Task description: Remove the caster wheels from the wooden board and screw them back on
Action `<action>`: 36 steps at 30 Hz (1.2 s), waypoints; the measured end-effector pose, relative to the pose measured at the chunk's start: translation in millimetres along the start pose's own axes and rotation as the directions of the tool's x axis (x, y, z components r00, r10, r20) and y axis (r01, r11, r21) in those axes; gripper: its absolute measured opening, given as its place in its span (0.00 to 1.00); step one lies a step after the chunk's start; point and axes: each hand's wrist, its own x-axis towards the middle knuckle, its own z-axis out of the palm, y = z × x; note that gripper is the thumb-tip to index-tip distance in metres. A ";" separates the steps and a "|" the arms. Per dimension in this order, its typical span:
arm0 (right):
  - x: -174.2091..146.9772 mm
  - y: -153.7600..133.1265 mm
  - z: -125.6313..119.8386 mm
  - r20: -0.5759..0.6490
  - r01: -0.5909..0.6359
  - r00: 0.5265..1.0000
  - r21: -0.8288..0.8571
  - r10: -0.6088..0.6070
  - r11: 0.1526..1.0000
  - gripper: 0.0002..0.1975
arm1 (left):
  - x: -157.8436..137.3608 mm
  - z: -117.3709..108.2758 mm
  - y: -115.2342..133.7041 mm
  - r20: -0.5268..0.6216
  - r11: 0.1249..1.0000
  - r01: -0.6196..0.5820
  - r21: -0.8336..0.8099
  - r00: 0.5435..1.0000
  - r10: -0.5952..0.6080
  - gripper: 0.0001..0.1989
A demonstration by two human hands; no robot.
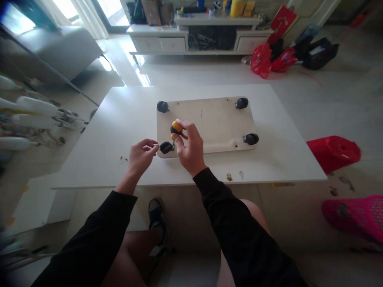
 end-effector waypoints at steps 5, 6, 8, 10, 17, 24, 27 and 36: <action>7.5 -2.1 -1.5 0.151 -0.003 0.989 0.036 -0.002 0.999 0.18 | 4.8 5.5 12.5 0.041 0.987 -0.160 0.035 0.987 0.159 0.11; 9.4 -3.0 -2.3 0.169 -0.002 0.986 0.055 -0.008 0.998 0.19 | 6.0 8.2 13.8 0.071 0.980 -0.196 0.020 0.978 0.194 0.12; 13.1 -5.3 -4.2 0.198 -0.011 0.980 0.104 -0.010 0.995 0.19 | 8.2 15.0 15.0 0.129 0.965 -0.261 -0.005 0.957 0.259 0.13; 16.2 -8.3 -6.0 0.232 -0.040 0.973 0.145 0.006 0.989 0.20 | 9.6 22.0 15.4 0.171 0.954 -0.299 -0.005 0.940 0.296 0.13; 20.7 -14.9 -9.4 0.297 -0.070 0.955 0.167 0.018 0.983 0.22 | 10.6 31.1 20.2 0.126 0.948 -0.269 0.170 0.960 0.249 0.10; 21.9 -10.1 -10.4 0.235 -0.143 0.966 0.137 0.108 0.980 0.21 | 10.7 35.2 25.0 0.081 0.948 -0.270 0.171 0.962 0.260 0.08; 22.7 -9.4 -9.5 0.281 -0.181 0.951 0.159 0.131 0.971 0.15 | 11.9 36.6 25.9 0.102 0.935 -0.311 0.172 0.949 0.297 0.11; 21.5 -10.6 -9.4 0.256 -0.196 0.956 0.182 0.146 0.963 0.21 | 15.7 37.8 24.0 0.039 0.953 -0.203 0.225 0.979 0.199 0.08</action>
